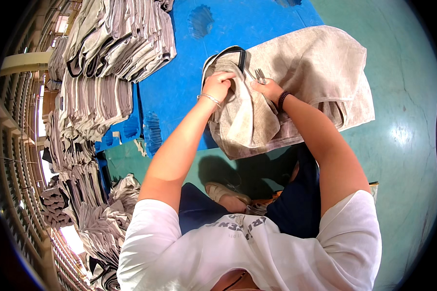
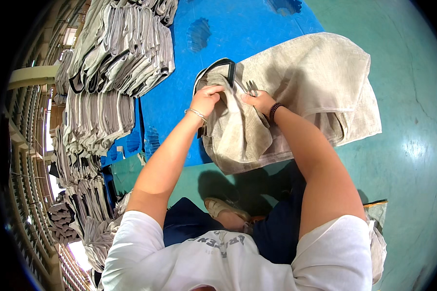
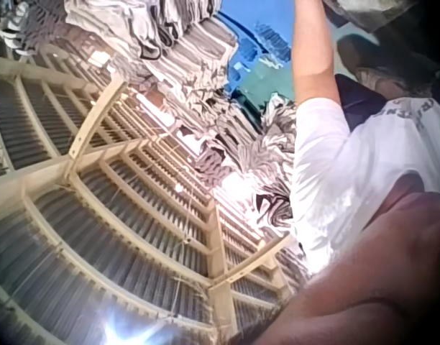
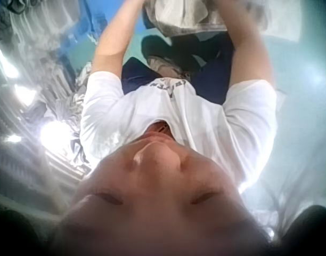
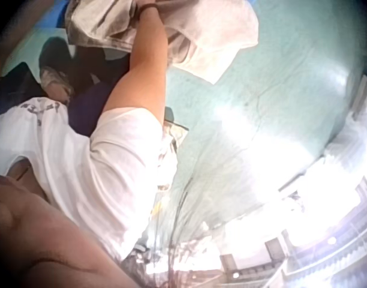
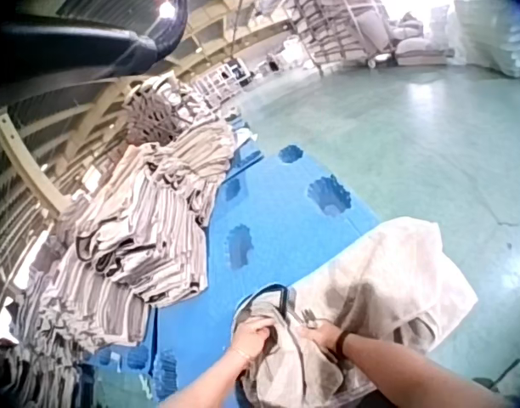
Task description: The person folds large fabric covers by hand, stacking them on a blue plastic pallet and then tying a bundle together with a cord.
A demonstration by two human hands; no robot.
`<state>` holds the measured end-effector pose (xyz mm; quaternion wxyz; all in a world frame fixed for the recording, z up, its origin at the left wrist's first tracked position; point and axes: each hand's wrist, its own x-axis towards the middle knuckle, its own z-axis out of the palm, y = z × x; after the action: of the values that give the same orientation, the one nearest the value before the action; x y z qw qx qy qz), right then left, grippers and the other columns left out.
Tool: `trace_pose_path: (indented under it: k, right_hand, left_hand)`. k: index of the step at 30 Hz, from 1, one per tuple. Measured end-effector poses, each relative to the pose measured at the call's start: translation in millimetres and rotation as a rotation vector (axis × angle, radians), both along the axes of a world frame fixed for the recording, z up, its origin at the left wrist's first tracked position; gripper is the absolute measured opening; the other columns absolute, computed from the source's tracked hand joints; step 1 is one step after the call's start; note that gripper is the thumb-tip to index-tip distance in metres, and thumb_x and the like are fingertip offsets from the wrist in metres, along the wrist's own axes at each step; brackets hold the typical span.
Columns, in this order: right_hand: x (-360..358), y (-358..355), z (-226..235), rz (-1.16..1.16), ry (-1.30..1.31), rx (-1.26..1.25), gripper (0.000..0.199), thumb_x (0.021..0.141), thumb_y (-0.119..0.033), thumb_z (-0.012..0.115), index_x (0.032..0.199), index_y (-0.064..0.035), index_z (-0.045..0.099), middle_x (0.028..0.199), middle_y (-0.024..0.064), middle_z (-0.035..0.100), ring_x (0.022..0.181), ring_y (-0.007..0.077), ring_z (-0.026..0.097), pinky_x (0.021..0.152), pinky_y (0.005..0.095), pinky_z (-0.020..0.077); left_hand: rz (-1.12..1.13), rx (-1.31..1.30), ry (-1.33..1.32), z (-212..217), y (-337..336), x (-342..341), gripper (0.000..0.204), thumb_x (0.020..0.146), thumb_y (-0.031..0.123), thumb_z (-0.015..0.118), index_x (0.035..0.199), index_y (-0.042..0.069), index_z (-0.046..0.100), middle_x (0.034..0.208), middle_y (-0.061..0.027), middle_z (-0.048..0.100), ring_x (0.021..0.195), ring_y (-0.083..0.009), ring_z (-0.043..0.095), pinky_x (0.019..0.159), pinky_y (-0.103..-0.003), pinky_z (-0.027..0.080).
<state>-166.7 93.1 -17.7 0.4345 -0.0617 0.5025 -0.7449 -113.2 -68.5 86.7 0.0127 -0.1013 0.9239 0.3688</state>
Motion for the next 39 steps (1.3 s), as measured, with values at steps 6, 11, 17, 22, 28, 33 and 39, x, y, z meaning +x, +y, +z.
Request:
trace_pose_path:
  k: [6,11,17,22,28,33,39]
  right_hand:
    - [-3.1,-1.9,-4.1,0.035,0.084,-0.044,0.034,0.074,-0.032,0.059,0.091,-0.0028,0.055,0.086,0.0021,0.054,0.077,0.0099,0.048,0.069,0.0240,0.0381]
    - [-2.4,-1.3,3.2,0.081,-0.043,-0.049,0.021,0.070,-0.018,0.057,0.084,-0.0023,0.056,0.077,0.0028,0.055,0.069,0.0119,0.050,0.064,0.0252,0.0393]
    - [-5.1,0.2,6.0,-0.014,-0.219,-0.010,0.024,0.070,-0.021,0.052,0.082,-0.0007,0.057,0.074,0.0070,0.056,0.064,0.0153,0.052,0.061,0.0266,0.0409]
    - [-4.2,0.9,13.6,0.023,-0.222,0.006,0.029,0.071,-0.023,0.054,0.087,0.0002,0.055,0.080,0.0079,0.057,0.066,0.0167,0.054,0.063,0.0278,0.0420]
    - [-4.2,3.7,12.7,0.040,-0.182,0.021,0.032,0.070,-0.023,0.056,0.090,0.0012,0.054,0.081,0.0091,0.057,0.067,0.0177,0.054,0.062,0.0289,0.0428]
    - [-3.8,4.6,17.6,0.067,-0.167,0.049,0.032,0.070,-0.024,0.056,0.090,0.0009,0.054,0.081,0.0088,0.057,0.067,0.0176,0.054,0.061,0.0290,0.0428]
    - [-5.1,2.6,4.7,0.055,-0.125,0.064,0.032,0.069,-0.024,0.057,0.089,0.0003,0.054,0.084,0.0081,0.056,0.072,0.0167,0.053,0.065,0.0278,0.0419]
  left_hand:
    - [-0.410,-0.637,-0.165,-1.6,31.2,-8.0,0.033,0.074,0.011,0.046,0.107,0.012,0.050,0.100,-0.0091,0.051,0.093,-0.0249,0.048,0.082,-0.036,0.036]
    - [-0.381,-0.674,-0.288,0.7,39.0,-13.7,0.030,0.074,0.013,0.046,0.103,0.013,0.051,0.100,-0.0090,0.050,0.096,-0.0236,0.046,0.081,-0.037,0.035]
    - [-0.770,-1.468,-0.399,10.5,2.5,-2.3,0.020,0.071,0.015,0.052,0.091,0.016,0.053,0.102,-0.0041,0.046,0.098,-0.0197,0.041,0.073,-0.029,0.037]
    - [-0.463,-1.334,-0.068,4.8,-22.4,6.9,0.024,0.072,0.016,0.049,0.095,0.017,0.053,0.107,-0.0029,0.042,0.096,-0.0198,0.041,0.071,-0.029,0.041]
    - [-0.370,-1.302,-0.330,-0.7,-19.9,8.2,0.036,0.073,0.017,0.047,0.109,0.021,0.048,0.125,-0.0031,0.029,0.110,-0.0220,0.030,0.083,-0.037,0.034]
    - [-0.205,-1.344,-0.437,-13.3,-18.2,19.6,0.040,0.079,0.020,0.042,0.119,0.025,0.039,0.135,0.0007,0.011,0.122,-0.0195,0.013,0.091,-0.041,0.021]
    - [-0.157,-1.321,-0.442,-20.7,-18.5,21.2,0.043,0.076,0.021,0.044,0.119,0.018,0.039,0.132,0.0009,0.016,0.121,-0.0194,0.015,0.093,-0.042,0.019]
